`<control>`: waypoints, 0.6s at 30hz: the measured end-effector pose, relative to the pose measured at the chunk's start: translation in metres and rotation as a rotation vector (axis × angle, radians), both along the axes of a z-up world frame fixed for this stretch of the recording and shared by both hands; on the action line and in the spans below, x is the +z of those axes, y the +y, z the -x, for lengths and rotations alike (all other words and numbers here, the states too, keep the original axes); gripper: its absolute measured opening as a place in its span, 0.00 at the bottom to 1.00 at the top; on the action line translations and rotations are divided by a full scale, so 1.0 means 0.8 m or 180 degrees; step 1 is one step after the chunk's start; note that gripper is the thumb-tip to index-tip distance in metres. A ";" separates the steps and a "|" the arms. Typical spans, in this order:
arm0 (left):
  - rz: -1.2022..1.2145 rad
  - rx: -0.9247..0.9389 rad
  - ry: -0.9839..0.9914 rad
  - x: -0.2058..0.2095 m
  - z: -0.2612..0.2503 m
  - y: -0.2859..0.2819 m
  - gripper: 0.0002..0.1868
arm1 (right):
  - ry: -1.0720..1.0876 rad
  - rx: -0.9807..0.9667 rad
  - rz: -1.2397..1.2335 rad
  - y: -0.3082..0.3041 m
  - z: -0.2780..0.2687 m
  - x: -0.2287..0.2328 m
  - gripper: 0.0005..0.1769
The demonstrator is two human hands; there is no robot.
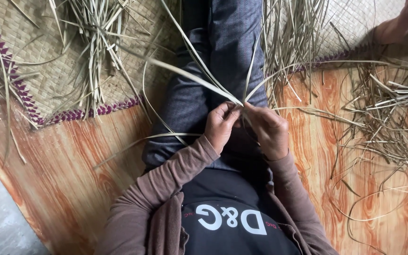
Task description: Weaving long strips of dried plant material together while sitting on a floor mat.
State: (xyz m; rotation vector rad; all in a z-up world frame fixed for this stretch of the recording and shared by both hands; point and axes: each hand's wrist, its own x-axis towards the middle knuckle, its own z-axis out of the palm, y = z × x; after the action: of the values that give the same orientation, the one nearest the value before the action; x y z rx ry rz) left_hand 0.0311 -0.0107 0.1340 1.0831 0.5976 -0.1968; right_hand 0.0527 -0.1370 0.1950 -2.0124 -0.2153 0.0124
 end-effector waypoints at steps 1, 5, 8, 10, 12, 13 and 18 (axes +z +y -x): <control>-0.0025 -0.0016 -0.0012 0.002 -0.001 -0.001 0.08 | 0.0163 -0.0016 -0.0038 -0.001 0.001 0.006 0.12; 0.0053 0.0041 0.0091 0.009 -0.002 0.000 0.09 | 0.0322 0.0052 0.0126 -0.009 0.004 0.029 0.20; 0.0002 -0.0043 -0.0038 0.013 -0.003 0.002 0.10 | 0.0070 0.0010 0.0555 -0.024 0.003 0.030 0.08; -0.0046 -0.0059 -0.0044 0.011 -0.003 0.000 0.10 | -0.0196 0.0081 0.0746 -0.029 0.003 0.020 0.06; -0.0103 -0.0068 -0.0048 0.010 -0.003 0.000 0.11 | -0.0460 0.0159 0.0930 -0.031 0.002 0.010 0.06; -0.0107 -0.0087 -0.0041 0.010 -0.004 0.001 0.11 | -0.0886 0.0396 0.1018 -0.031 0.002 0.004 0.06; -0.0209 -0.0148 -0.0008 0.018 -0.004 0.003 0.11 | -0.1785 0.0829 0.1255 -0.021 -0.001 -0.017 0.06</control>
State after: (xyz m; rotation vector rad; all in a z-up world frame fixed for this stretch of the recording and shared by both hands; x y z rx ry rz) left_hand 0.0343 -0.0084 0.1481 1.1613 0.5804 -0.2175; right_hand 0.0534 -0.1538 0.1814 -2.3254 -0.8885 -0.3738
